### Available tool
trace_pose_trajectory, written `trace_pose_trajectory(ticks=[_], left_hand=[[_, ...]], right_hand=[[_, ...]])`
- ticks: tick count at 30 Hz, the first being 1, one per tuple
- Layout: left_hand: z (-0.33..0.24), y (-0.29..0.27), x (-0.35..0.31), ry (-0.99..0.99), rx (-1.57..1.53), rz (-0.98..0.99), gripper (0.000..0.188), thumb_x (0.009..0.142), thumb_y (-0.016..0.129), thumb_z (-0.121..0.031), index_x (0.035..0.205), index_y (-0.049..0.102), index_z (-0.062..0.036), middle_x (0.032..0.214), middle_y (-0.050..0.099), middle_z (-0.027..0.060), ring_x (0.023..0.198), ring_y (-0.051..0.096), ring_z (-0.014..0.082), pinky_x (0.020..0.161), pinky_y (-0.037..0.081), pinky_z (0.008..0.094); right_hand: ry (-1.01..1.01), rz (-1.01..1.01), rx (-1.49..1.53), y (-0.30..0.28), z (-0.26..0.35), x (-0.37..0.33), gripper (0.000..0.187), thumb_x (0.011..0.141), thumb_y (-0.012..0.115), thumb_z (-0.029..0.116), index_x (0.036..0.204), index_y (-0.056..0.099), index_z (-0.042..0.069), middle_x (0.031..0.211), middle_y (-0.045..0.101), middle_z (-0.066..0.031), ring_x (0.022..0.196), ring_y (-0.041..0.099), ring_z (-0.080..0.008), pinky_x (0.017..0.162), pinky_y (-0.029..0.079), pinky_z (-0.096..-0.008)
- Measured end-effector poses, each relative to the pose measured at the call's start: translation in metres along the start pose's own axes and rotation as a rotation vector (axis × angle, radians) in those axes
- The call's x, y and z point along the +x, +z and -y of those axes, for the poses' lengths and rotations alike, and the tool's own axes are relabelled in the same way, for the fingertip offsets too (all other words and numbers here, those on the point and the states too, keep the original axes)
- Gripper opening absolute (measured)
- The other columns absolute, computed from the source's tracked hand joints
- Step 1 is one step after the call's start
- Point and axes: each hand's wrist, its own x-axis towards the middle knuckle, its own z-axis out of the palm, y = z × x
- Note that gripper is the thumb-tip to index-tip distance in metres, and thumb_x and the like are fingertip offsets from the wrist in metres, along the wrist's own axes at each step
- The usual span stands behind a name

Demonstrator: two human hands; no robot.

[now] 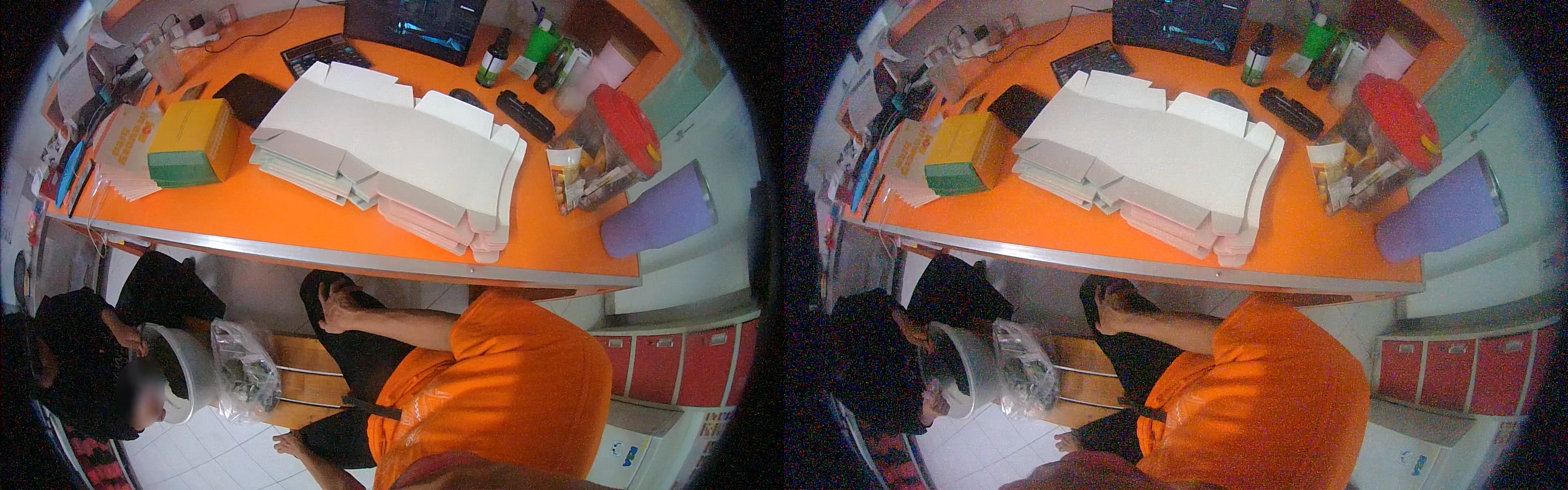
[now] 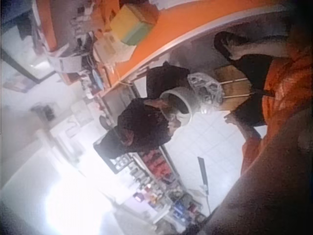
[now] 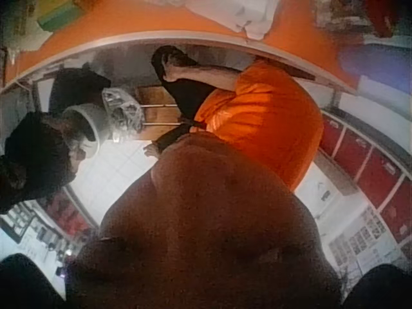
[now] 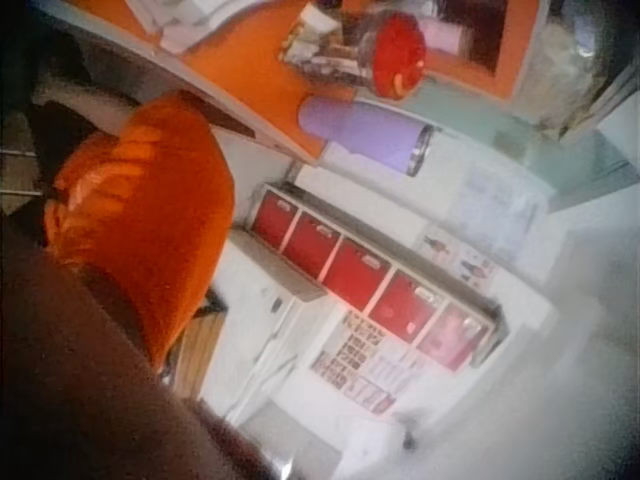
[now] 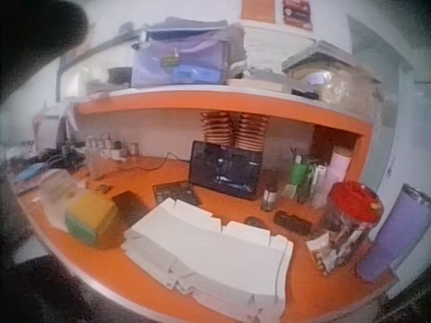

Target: The person sits on the floor and repeatedly folds flat paper sheets into small rectangular boxes, then inserts small green items into them. They handle the boxes one at a time, folding edges and tucking flaps to close them.

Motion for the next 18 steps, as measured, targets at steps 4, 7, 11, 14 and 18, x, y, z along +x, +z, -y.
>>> trace_pose_trajectory(ticks=[4,7,11,14,18], left_hand=[[0.005,-0.015,-0.014,-0.053,0.036,0.175,0.063,0.09,0.051,-0.055,0.096,0.054,0.0082,0.102,0.049,0.0169,0.085,0.053,0.0334,0.068,0.043,0.0459],[0.014,-0.013,-0.022,-0.062,0.05,0.199,0.06,0.093,0.05,-0.052,0.094,0.056,0.008,0.106,0.047,0.017,0.085,0.054,0.0345,0.068,0.044,0.0464],[0.004,-0.039,-0.054,-0.104,-0.041,0.161,0.063,0.093,0.049,-0.052,0.101,0.052,0.0103,0.101,0.049,0.017,0.085,0.055,0.0353,0.066,0.045,0.0471],[-0.007,-0.055,-0.074,-0.113,-0.075,0.109,0.066,0.094,0.048,-0.053,0.105,0.048,0.0114,0.097,0.051,0.0177,0.086,0.056,0.036,0.068,0.046,0.0467],[-0.008,-0.074,-0.107,-0.147,-0.063,0.076,0.068,0.093,0.048,-0.057,0.105,0.047,0.0104,0.094,0.053,0.0193,0.089,0.057,0.0367,0.07,0.047,0.0451]], right_hand=[[-0.032,0.023,-0.002,-0.01,0.0,-0.009,0.094,0.094,0.037,0.063,0.153,0.007,-0.005,0.14,0.03,-0.0436,0.121,0.044,-0.0547,0.08,0.047,-0.0724],[-0.033,-0.028,0.007,-0.002,0.006,-0.001,0.095,0.094,0.037,0.063,0.153,0.008,-0.006,0.139,0.031,-0.0438,0.119,0.046,-0.0551,0.078,0.048,-0.071],[-0.037,-0.033,-0.027,-0.004,0.001,-0.008,0.096,0.093,0.037,0.064,0.153,0.007,-0.004,0.139,0.031,-0.0432,0.113,0.05,-0.0558,0.077,0.049,-0.0696],[-0.039,-0.025,-0.059,-0.006,-0.001,-0.007,0.096,0.093,0.037,0.065,0.154,0.007,-0.004,0.139,0.032,-0.0431,0.111,0.051,-0.0564,0.077,0.049,-0.0685],[-0.057,0.02,-0.023,-0.01,0.003,-0.007,0.097,0.093,0.039,0.065,0.154,0.006,-0.004,0.139,0.031,-0.0435,0.112,0.05,-0.0574,0.078,0.05,-0.0673]])
